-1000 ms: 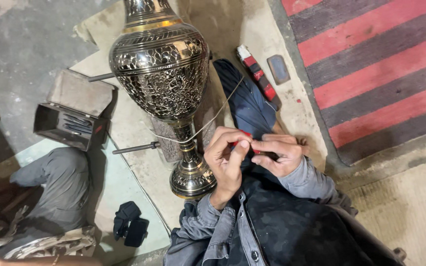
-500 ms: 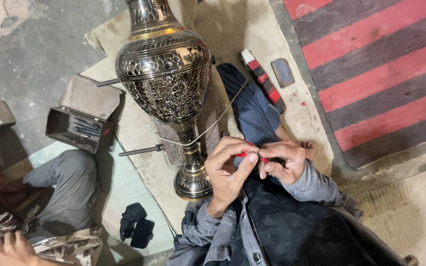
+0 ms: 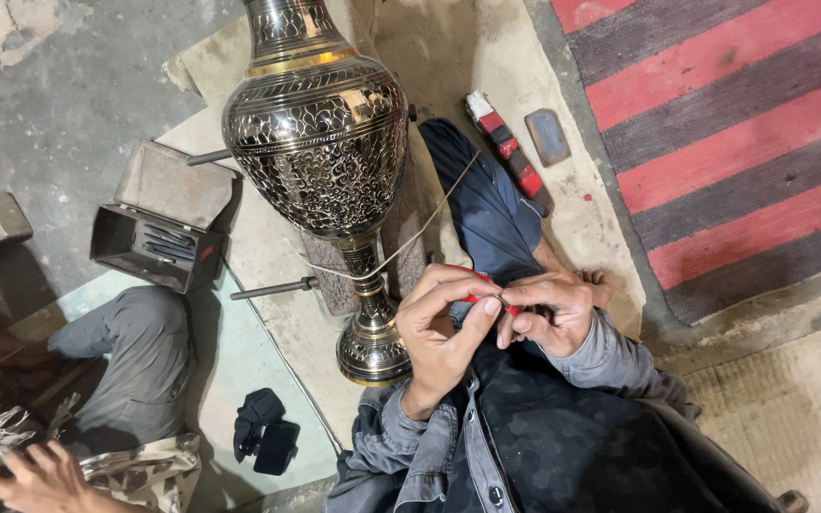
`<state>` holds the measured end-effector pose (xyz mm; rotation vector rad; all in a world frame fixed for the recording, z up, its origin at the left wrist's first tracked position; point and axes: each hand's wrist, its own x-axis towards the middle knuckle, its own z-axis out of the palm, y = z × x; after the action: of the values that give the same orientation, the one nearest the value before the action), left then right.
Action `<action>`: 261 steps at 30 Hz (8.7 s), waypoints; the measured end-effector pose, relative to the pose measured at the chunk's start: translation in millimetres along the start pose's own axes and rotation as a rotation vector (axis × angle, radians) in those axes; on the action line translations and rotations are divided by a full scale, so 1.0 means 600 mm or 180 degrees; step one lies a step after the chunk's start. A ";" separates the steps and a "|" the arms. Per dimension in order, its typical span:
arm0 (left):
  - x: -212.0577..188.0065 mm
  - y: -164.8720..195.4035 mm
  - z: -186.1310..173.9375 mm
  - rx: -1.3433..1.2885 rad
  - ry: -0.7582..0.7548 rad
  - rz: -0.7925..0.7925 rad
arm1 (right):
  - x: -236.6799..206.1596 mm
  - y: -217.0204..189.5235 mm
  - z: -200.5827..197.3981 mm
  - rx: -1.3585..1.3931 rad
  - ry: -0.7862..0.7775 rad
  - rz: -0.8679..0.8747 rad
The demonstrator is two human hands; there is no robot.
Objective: The person sits on the floor with a large ornate brass vase held between their legs and a string support. They hold a small chisel against the vase's engraved surface with one hand and strike it with a red-and-black wrapped mallet held in the other hand, repositioning the chisel repeatedly to work the decorative pattern.
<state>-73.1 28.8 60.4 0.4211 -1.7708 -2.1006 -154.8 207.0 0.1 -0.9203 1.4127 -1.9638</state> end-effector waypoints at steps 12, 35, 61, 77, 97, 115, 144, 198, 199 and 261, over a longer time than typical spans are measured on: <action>0.005 0.006 -0.003 0.0067 -0.0054 0.0070 | 0.025 -0.003 -0.001 -0.0695 0.0031 -0.0534; -0.096 -0.076 -0.137 0.1586 0.1564 -0.0055 | 0.113 0.246 -0.303 -0.3106 0.1566 0.1339; -0.093 -0.121 -0.129 0.1987 0.1748 -0.0316 | 0.154 0.255 -0.261 -0.4452 0.0997 0.1255; -0.064 -0.114 -0.120 0.2611 0.1773 -0.0305 | 0.219 0.265 -0.289 -0.5045 0.1245 0.0698; -0.055 -0.122 -0.116 0.2762 0.1979 -0.0356 | 0.222 0.245 -0.289 -0.5161 0.1113 0.0850; -0.050 -0.114 -0.129 0.2597 0.2076 -0.0283 | 0.299 0.244 -0.299 -0.4895 0.1094 0.1173; -0.064 -0.113 -0.135 0.1035 0.2225 -0.0596 | 0.239 0.244 -0.269 -0.4692 0.0905 0.1861; -0.044 -0.124 -0.121 0.2635 0.1985 -0.0327 | 0.304 0.245 -0.315 -0.5208 0.1332 0.1084; -0.045 -0.124 -0.122 0.2653 0.2056 -0.0221 | 0.306 0.245 -0.313 -0.5238 0.1231 0.1172; -0.034 -0.127 -0.138 0.2655 0.1772 -0.0481 | 0.297 0.272 -0.288 -0.5078 0.1094 0.1405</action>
<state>-23.9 -23.1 -28.7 1.2385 -2.1840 -1.0362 -393.9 123.3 -154.6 -0.6469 3.0491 -0.3522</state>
